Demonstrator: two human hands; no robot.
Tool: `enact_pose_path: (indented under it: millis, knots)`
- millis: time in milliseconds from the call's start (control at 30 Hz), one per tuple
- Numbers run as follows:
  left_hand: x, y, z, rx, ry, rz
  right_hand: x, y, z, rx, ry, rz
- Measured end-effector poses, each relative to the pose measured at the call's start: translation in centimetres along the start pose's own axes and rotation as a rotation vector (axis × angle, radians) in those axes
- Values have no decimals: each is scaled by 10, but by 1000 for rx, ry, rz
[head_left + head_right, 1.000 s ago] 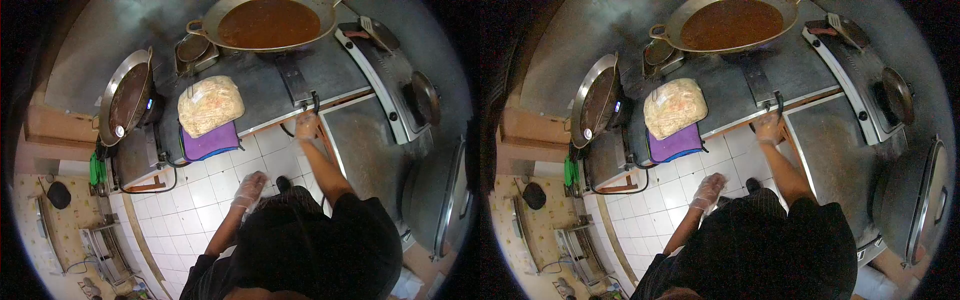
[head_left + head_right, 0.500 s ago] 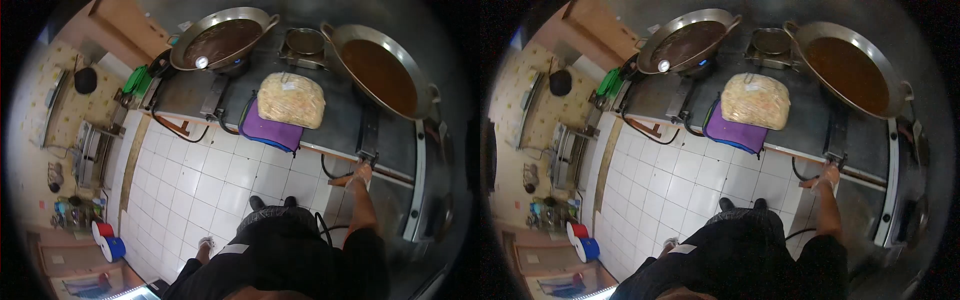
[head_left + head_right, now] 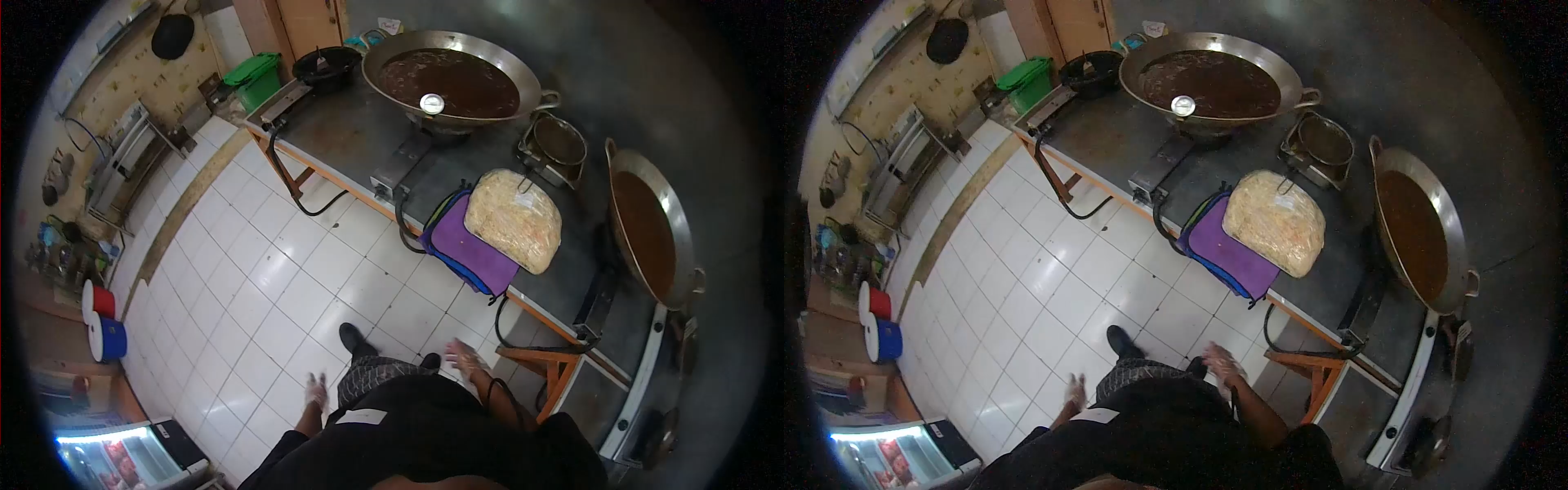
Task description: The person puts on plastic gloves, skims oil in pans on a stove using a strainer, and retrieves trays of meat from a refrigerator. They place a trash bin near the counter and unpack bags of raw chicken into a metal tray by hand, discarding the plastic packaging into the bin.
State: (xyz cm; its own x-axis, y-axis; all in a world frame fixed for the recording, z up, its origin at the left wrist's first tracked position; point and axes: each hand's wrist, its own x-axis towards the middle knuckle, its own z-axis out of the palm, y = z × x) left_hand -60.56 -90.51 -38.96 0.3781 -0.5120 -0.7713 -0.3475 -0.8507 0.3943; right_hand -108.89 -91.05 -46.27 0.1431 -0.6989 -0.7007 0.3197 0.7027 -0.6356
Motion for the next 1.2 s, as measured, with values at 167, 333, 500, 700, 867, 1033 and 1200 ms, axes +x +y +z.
enact_pose_path:
  millis: [167, 333, 500, 700, 867, 1033, 1200]
  knots:
    - [26, 81, -53, -285, 172, 281, 39, -107, 167, -646, -96, -205]
    - [20, 233, -110, -1284, -78, 267, 26, -219, 385, -1269, -623, -458]
    - [57, 288, -176, -1257, -14, 598, 77, -202, 505, -1166, -628, -718]
    - [79, 302, -215, -1419, -207, 447, 109, -215, 535, -1138, -774, -732]
    - [62, 341, -202, -1708, -156, 229, 153, -223, 528, -1145, -986, -958]
    - [100, 327, -208, -1869, -139, 153, 164, -228, 544, -1261, -1070, -766]
    - [165, 196, -225, -1691, 366, 404, 169, -226, 578, -1038, -1341, 161]
